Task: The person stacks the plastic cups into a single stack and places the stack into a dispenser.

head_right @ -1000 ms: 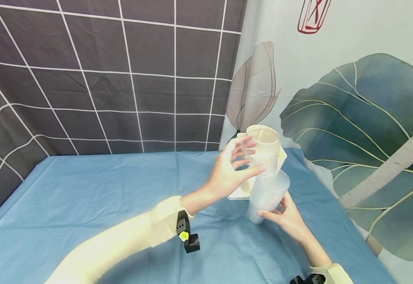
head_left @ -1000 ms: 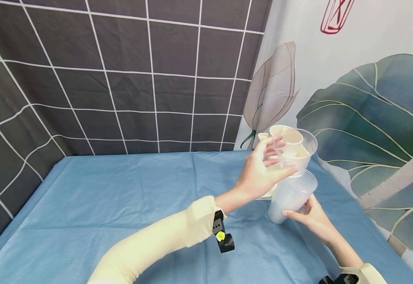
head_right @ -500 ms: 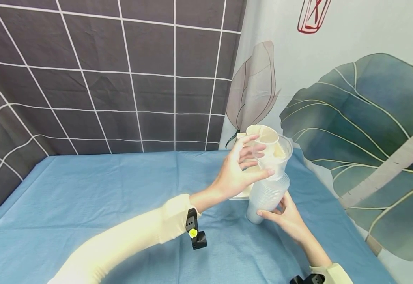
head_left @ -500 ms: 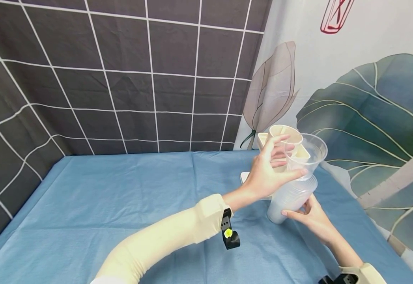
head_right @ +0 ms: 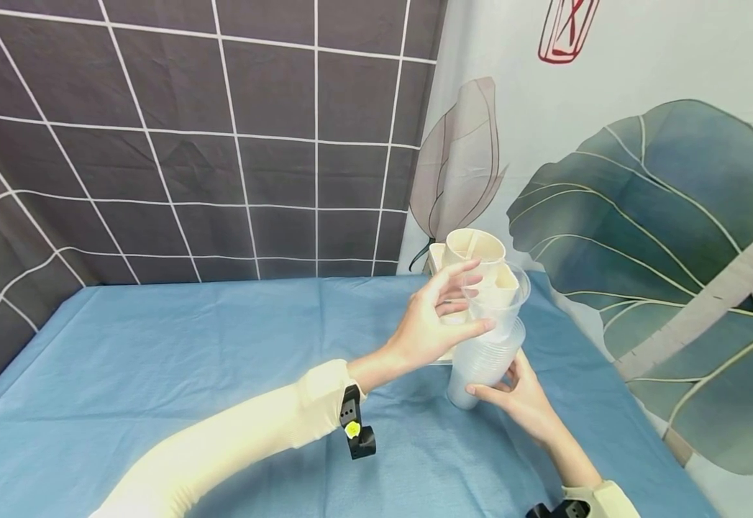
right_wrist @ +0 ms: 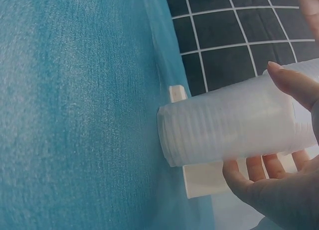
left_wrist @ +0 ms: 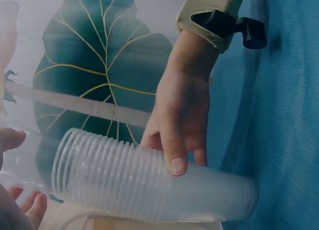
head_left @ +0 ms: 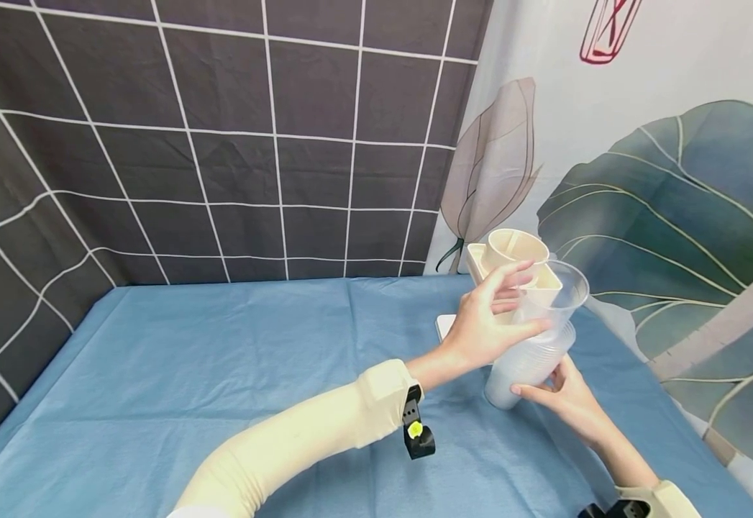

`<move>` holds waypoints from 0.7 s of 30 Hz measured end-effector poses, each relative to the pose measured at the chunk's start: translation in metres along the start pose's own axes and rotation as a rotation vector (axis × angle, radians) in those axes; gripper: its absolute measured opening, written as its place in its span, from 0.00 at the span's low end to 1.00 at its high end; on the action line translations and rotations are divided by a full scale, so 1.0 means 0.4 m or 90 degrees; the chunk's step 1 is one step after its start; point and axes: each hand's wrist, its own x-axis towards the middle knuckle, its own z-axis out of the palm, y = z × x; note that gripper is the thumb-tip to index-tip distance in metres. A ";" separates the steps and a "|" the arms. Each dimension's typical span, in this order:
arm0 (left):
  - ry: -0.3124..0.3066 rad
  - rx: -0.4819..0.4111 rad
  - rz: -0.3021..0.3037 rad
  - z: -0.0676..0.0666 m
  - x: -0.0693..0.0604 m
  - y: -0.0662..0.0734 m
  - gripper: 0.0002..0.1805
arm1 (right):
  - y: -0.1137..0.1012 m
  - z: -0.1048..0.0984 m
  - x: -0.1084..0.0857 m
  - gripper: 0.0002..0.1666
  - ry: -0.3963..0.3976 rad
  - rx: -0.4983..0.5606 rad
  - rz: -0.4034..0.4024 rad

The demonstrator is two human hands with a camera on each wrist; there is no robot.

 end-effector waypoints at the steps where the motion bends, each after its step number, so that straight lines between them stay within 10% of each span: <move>1: -0.003 -0.003 -0.004 0.000 0.000 -0.002 0.38 | 0.000 0.000 0.000 0.46 0.000 0.001 0.001; 21: -0.067 0.060 -0.044 -0.003 -0.005 -0.033 0.40 | 0.000 0.002 0.002 0.46 -0.001 0.011 -0.001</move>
